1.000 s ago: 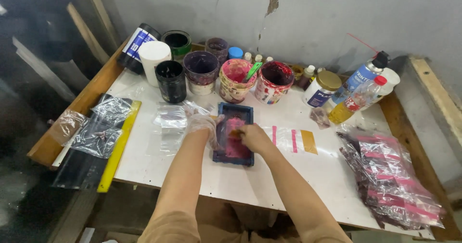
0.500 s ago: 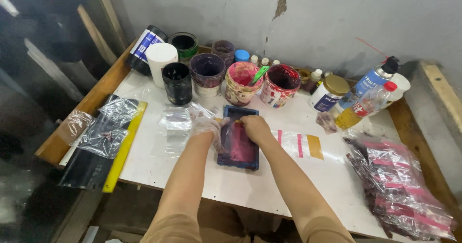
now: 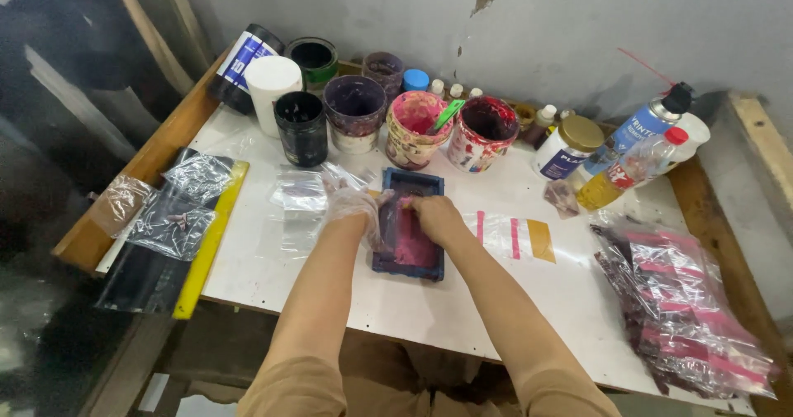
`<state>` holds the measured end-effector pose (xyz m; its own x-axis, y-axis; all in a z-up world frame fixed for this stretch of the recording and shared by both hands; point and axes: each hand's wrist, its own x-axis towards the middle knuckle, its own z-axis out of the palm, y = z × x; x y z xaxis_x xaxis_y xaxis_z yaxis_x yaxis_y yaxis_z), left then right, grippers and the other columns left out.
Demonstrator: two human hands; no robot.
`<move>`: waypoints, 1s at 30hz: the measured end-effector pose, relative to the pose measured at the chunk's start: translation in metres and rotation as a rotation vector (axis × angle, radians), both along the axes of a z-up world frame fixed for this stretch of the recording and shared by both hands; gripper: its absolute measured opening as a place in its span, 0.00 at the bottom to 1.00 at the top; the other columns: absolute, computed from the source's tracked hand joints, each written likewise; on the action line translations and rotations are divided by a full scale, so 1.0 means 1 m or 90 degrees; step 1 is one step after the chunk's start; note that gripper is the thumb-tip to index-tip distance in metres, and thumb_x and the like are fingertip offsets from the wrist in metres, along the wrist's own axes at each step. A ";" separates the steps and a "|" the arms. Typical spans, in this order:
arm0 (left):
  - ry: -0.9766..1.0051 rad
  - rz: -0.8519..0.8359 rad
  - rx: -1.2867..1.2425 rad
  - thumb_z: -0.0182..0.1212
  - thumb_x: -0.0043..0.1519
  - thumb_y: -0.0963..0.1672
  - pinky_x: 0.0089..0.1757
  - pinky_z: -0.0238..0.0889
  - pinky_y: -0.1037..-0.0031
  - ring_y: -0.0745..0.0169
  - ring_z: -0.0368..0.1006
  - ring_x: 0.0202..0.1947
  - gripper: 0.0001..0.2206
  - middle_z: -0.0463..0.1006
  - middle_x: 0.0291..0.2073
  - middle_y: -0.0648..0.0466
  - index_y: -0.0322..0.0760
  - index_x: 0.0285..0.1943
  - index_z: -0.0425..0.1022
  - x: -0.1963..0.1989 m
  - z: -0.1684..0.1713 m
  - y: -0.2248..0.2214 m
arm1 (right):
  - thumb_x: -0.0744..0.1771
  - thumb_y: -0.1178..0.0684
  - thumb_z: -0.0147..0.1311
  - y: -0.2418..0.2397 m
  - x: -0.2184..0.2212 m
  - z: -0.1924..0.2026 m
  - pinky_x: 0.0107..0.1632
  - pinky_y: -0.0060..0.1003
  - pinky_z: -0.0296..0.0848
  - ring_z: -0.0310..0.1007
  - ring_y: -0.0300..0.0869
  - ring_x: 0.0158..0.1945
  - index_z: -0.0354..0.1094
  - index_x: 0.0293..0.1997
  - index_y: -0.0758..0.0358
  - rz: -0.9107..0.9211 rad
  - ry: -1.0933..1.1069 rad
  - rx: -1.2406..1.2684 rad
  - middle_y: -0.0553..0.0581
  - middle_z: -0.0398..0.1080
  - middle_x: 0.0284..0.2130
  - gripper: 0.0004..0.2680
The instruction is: Applying pink ink to a small screen printing frame and performing test prints on plastic bags.
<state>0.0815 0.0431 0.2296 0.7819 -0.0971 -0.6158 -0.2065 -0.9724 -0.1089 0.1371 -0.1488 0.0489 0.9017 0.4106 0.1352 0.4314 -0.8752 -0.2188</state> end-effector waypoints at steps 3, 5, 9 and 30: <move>0.007 0.051 -0.023 0.30 0.68 0.58 0.69 0.13 0.39 0.39 0.24 0.80 0.27 0.41 0.80 0.71 0.83 0.79 0.34 0.002 0.004 0.000 | 0.67 0.57 0.42 0.000 -0.015 -0.012 0.44 0.49 0.77 0.80 0.55 0.38 0.76 0.41 0.54 0.015 -0.044 -0.082 0.60 0.77 0.28 0.11; 0.005 0.066 -0.027 0.25 0.68 0.60 0.69 0.13 0.41 0.41 0.24 0.80 0.26 0.41 0.80 0.72 0.82 0.79 0.36 -0.002 0.011 -0.002 | 0.67 0.57 0.42 -0.004 -0.017 -0.030 0.43 0.48 0.77 0.80 0.54 0.38 0.76 0.40 0.54 0.035 -0.054 -0.092 0.59 0.77 0.28 0.11; 0.007 0.190 -0.056 0.22 0.64 0.68 0.71 0.11 0.51 0.47 0.23 0.80 0.33 0.39 0.81 0.68 0.79 0.80 0.43 -0.007 0.014 -0.017 | 0.66 0.59 0.41 0.003 -0.057 -0.015 0.41 0.48 0.76 0.80 0.53 0.37 0.74 0.38 0.55 0.067 -0.049 -0.087 0.58 0.77 0.28 0.10; -0.013 0.090 -0.006 0.30 0.65 0.63 0.69 0.15 0.43 0.33 0.21 0.79 0.29 0.35 0.81 0.54 0.85 0.78 0.33 -0.004 -0.013 -0.010 | 0.68 0.56 0.48 -0.011 0.028 -0.001 0.53 0.48 0.76 0.78 0.56 0.48 0.75 0.53 0.56 -0.105 0.067 0.052 0.62 0.79 0.39 0.10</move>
<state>0.0778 0.0334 0.2169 0.8004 0.0087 -0.5994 -0.0659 -0.9926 -0.1024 0.1649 -0.1603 0.0478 0.9666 0.2481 0.0637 0.2551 -0.9097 -0.3277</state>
